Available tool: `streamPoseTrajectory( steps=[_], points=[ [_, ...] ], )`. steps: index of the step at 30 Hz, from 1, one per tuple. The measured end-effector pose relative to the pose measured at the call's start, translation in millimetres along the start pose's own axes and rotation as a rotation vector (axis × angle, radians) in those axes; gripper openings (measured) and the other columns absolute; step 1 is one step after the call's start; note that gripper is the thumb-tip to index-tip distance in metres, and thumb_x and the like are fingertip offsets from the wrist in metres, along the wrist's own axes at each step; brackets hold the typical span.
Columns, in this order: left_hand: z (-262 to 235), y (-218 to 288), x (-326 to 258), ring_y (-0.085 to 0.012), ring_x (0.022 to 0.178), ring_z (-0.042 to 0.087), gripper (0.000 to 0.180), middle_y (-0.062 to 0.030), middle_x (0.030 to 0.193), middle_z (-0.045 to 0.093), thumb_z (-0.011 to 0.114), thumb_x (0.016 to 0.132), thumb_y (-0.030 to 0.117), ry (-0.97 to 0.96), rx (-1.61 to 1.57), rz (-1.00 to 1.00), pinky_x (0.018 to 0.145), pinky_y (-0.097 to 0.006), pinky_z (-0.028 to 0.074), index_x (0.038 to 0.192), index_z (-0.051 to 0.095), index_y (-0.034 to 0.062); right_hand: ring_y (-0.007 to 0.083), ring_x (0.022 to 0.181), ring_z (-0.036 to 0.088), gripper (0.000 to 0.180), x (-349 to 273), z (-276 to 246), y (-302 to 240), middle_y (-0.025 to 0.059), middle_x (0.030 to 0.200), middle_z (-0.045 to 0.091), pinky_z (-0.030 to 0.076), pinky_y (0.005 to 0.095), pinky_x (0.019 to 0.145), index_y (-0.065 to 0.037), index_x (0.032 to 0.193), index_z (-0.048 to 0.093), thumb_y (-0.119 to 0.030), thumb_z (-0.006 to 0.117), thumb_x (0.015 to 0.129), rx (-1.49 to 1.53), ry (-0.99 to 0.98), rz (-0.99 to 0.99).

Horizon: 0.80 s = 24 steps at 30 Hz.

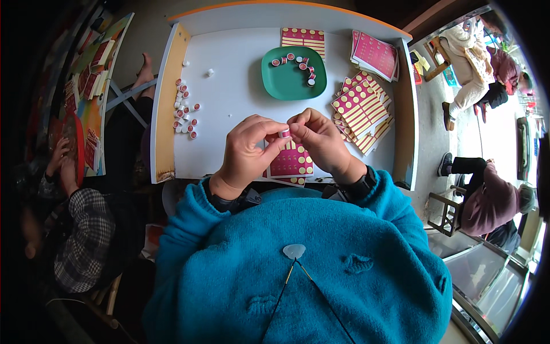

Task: The worker is manually sorting small decorative components and placing them onto cards.

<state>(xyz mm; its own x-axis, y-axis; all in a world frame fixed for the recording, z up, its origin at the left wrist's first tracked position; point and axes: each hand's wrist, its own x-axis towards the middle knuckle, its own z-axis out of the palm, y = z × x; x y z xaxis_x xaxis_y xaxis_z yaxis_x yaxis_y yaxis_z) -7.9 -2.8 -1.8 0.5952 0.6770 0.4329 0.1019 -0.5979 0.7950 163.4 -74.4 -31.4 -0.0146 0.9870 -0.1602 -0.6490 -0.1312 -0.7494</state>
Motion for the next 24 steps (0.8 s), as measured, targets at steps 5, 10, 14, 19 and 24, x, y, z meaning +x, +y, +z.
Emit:
streamPoseTrajectory(
  steps=[5,10,14,19,24],
  points=[
    [7.6,-4.4,-5.7,-0.0227,0.075,0.064,0.022,-0.0095,0.086,0.065,0.076,0.072,-0.003,0.046,-0.169,-0.11,0.063,-0.031,0.052,0.091,0.066,0.0018,0.0093,0.085,0.055,0.011,-0.9,1.9,4.1,0.0056,0.095,0.06,0.046,0.023,0.077,-0.005,0.089,0.054,-0.002,0.065,0.089,0.1,-0.015,0.053],
    [6.6,-14.1,0.2,-0.0255,0.084,0.061,0.023,-0.0085,0.089,0.063,0.075,0.069,-0.004,0.02,0.284,0.086,0.073,-0.035,0.051,0.09,0.067,0.0024,0.0104,0.087,0.056,0.012,-7.9,12.8,-5.2,0.0074,0.098,0.06,0.047,0.0244,0.079,-0.004,0.088,0.052,0.001,0.063,0.089,-0.321,0.051,-0.23],
    [10.9,-9.5,1.2,-0.027,0.092,0.058,0.025,-0.0078,0.091,0.062,0.074,0.067,-0.004,-0.046,0.344,0.093,0.08,-0.037,0.049,0.09,0.067,0.0029,0.0116,0.09,0.057,0.013,-10.1,15.8,-5.4,0.0084,0.099,0.06,0.048,0.0254,0.081,-0.003,0.087,0.05,0.003,0.062,0.088,-0.617,0.048,-0.266],
    [3.7,-9.7,1.8,-0.0264,0.097,0.057,0.026,-0.0075,0.096,0.062,0.075,0.067,-0.004,-0.035,0.277,0.082,0.082,-0.036,0.048,0.091,0.068,0.0045,0.0127,0.092,0.058,0.013,-6.1,11.5,-0.9,0.0091,0.1,0.061,0.048,0.0262,0.083,-0.003,0.089,0.05,0.003,0.062,0.088,-0.392,0.06,-0.218],
    [3.6,-6.4,3.9,-0.0248,0.105,0.055,0.027,-0.007,0.103,0.06,0.077,0.067,-0.001,-0.002,0.011,0.107,0.085,-0.034,0.047,0.093,0.07,0.007,0.0129,0.091,0.059,0.013,-3.2,7.7,-1.4,0.0083,0.101,0.061,0.049,0.0272,0.083,-0.003,0.09,0.052,0.001,0.063,0.088,0.076,-0.052,0.007]
  ],
)
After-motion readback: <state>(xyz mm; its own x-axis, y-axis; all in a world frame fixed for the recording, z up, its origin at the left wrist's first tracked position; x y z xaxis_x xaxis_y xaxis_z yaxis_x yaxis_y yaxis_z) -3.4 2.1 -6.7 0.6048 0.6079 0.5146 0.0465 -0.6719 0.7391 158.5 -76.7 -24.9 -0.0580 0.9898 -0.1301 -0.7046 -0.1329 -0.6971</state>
